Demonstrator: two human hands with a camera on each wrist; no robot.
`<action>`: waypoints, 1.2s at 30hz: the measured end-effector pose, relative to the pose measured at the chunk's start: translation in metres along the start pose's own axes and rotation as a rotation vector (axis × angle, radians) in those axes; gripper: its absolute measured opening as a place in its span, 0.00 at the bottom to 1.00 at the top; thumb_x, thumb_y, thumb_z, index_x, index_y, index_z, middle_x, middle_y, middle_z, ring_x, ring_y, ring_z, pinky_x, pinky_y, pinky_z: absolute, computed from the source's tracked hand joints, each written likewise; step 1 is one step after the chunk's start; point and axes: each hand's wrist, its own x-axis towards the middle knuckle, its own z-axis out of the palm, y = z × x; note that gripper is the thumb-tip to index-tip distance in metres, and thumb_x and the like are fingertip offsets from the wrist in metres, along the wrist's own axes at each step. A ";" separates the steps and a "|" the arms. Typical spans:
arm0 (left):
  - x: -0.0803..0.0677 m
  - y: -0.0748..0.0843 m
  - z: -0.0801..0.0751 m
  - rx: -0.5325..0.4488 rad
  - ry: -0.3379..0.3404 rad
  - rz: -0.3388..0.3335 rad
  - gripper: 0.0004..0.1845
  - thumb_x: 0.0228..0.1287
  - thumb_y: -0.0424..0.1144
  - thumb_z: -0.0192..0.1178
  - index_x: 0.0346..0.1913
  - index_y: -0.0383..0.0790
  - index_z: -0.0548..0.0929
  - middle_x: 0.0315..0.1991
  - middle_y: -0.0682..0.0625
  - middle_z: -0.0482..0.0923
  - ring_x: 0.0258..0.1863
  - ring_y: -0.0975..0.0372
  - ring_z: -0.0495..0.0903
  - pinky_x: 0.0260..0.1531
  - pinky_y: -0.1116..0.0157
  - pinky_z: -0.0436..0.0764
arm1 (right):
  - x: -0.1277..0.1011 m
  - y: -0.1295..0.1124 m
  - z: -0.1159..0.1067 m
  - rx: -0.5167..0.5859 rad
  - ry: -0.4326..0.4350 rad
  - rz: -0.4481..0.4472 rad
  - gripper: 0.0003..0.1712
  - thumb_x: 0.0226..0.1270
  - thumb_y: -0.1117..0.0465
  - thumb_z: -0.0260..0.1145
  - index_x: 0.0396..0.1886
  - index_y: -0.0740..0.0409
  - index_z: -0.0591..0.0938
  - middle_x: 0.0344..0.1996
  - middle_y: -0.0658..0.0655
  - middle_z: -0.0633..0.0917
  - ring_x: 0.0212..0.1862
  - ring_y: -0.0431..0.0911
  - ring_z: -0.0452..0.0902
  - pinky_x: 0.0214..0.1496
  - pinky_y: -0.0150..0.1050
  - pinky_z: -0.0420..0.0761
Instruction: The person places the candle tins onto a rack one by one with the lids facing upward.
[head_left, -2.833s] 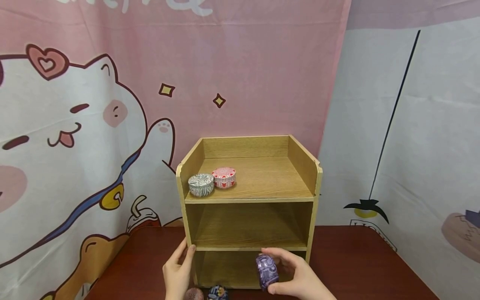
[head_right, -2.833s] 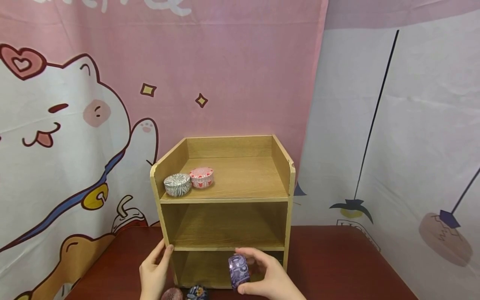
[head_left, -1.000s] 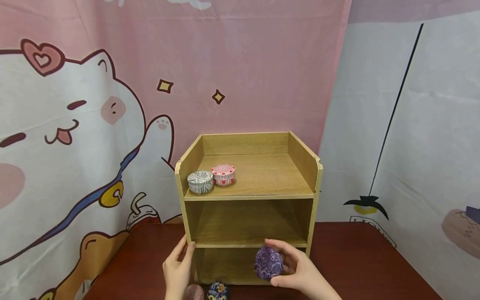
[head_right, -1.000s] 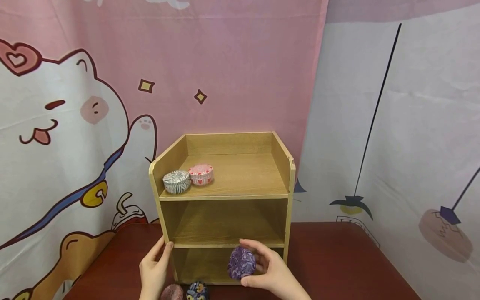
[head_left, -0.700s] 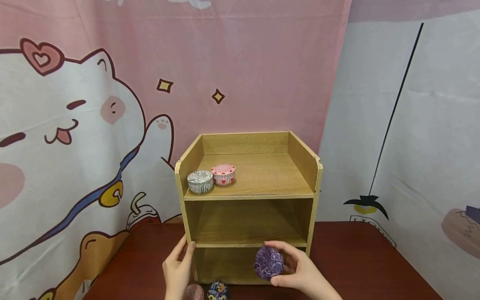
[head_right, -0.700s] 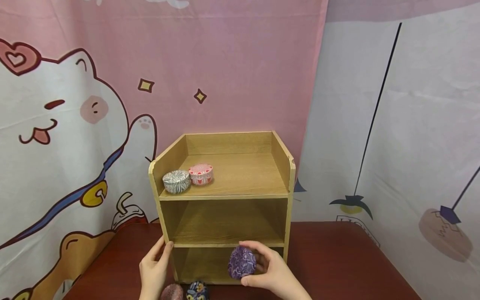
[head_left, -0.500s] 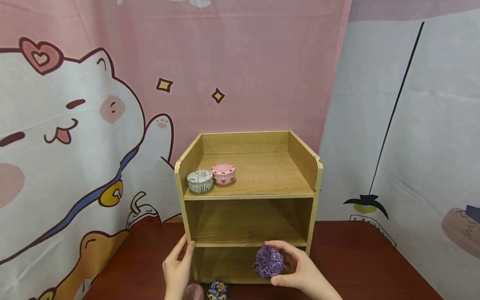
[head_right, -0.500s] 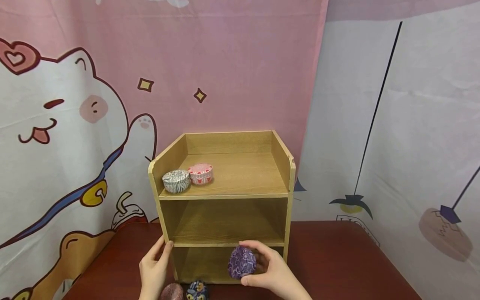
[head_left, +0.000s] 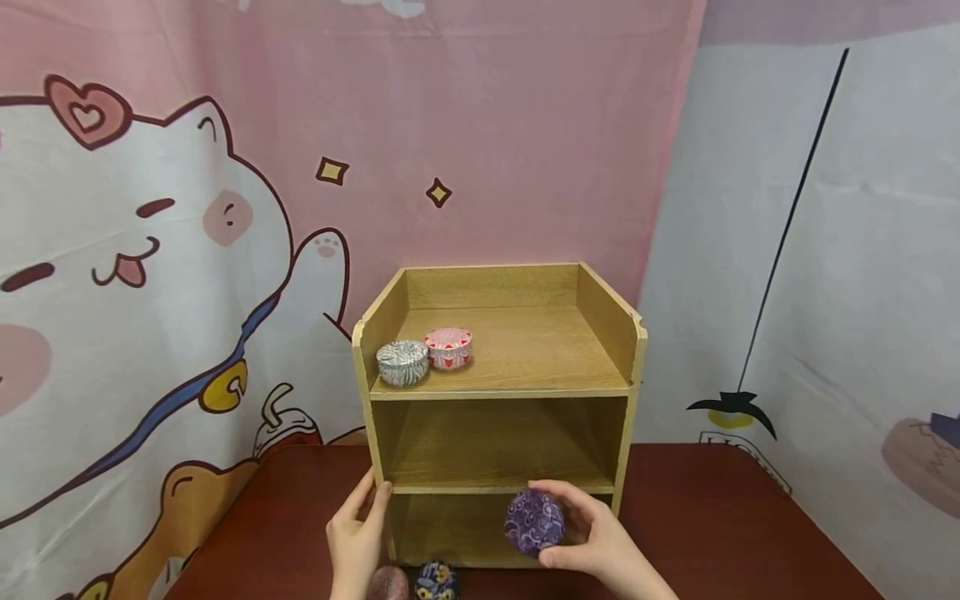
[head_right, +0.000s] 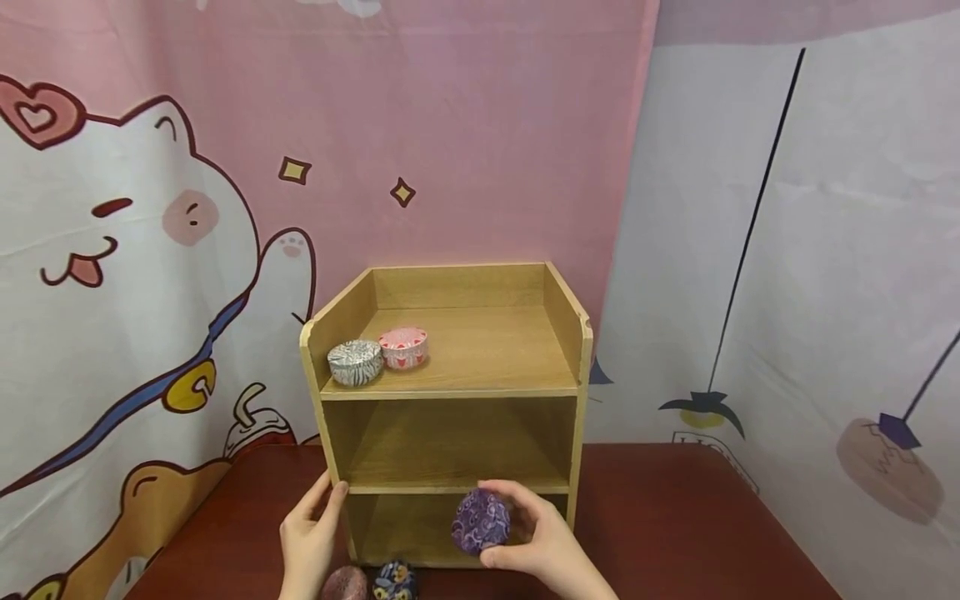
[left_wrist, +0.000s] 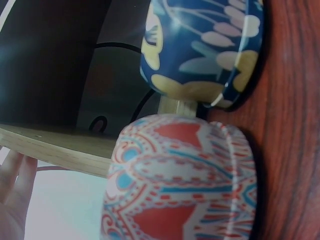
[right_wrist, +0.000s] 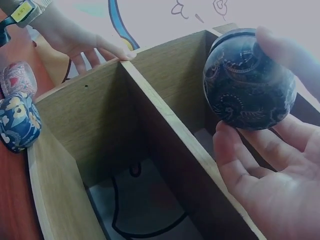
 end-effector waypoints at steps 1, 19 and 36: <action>0.000 0.000 0.000 -0.002 -0.002 -0.003 0.20 0.62 0.41 0.68 0.56 0.39 0.84 0.42 0.41 0.85 0.30 0.72 0.82 0.24 0.75 0.78 | 0.000 0.001 0.000 0.019 -0.001 0.002 0.37 0.63 0.70 0.68 0.69 0.72 0.64 0.62 0.60 0.74 0.56 0.47 0.75 0.53 0.41 0.78; 0.000 -0.001 0.001 0.019 0.008 0.026 0.19 0.61 0.39 0.68 0.55 0.38 0.84 0.39 0.41 0.86 0.31 0.70 0.82 0.24 0.75 0.78 | 0.002 0.004 0.002 0.122 0.022 0.037 0.41 0.62 0.72 0.68 0.72 0.71 0.60 0.66 0.65 0.68 0.58 0.48 0.75 0.54 0.43 0.78; -0.001 0.001 0.000 0.012 -0.008 -0.003 0.20 0.62 0.42 0.67 0.56 0.40 0.84 0.39 0.40 0.86 0.22 0.62 0.83 0.19 0.73 0.78 | 0.004 0.009 0.004 0.085 0.017 -0.004 0.39 0.60 0.72 0.70 0.68 0.74 0.62 0.61 0.65 0.72 0.55 0.50 0.77 0.50 0.43 0.80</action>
